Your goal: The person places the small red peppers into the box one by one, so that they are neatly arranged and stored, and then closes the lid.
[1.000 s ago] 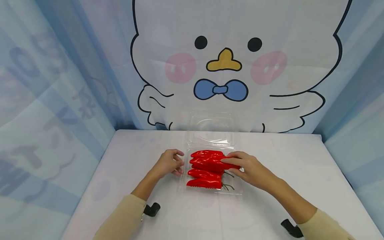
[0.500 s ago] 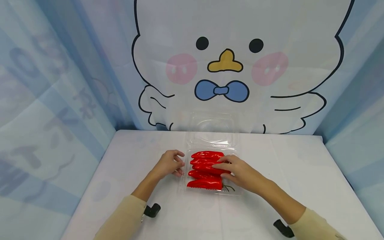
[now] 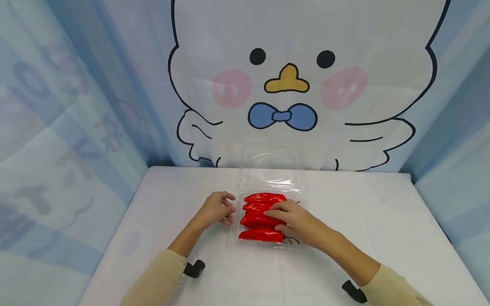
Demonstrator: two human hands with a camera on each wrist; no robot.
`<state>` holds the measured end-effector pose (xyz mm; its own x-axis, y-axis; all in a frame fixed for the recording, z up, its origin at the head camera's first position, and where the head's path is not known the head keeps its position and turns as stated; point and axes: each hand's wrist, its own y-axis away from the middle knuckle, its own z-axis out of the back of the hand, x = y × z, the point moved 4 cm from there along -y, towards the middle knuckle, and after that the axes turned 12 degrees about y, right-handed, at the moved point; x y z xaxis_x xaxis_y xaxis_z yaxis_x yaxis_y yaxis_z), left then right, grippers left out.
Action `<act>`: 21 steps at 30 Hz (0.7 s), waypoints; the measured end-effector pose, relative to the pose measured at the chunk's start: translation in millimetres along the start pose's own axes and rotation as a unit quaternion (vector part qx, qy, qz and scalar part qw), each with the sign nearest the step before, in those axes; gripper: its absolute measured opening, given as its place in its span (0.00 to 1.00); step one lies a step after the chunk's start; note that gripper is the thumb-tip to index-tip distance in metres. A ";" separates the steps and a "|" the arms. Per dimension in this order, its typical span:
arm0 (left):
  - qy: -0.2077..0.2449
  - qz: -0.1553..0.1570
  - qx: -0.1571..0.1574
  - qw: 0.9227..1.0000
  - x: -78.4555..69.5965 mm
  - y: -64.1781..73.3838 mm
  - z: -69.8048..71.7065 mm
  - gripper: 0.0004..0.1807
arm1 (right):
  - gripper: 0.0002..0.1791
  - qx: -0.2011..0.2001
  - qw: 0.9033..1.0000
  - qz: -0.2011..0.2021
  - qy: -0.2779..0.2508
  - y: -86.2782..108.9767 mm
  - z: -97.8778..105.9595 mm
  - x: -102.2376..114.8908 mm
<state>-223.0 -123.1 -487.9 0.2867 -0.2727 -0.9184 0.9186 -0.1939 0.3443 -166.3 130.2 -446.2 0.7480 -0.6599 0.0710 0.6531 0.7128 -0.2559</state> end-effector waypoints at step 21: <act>-0.005 -0.001 -0.001 1.000 0.9 -0.8 0.9 0.21 | 0.26 -0.042 0.998 0.010 0.045 -6.1 -10.6 5.7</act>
<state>-223.7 -124.1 -488.9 0.2818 -0.2807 -0.9175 0.9201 -0.1922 0.3414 -167.2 119.7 -454.4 0.7444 -0.6674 -0.0215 0.6233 0.7061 -0.3360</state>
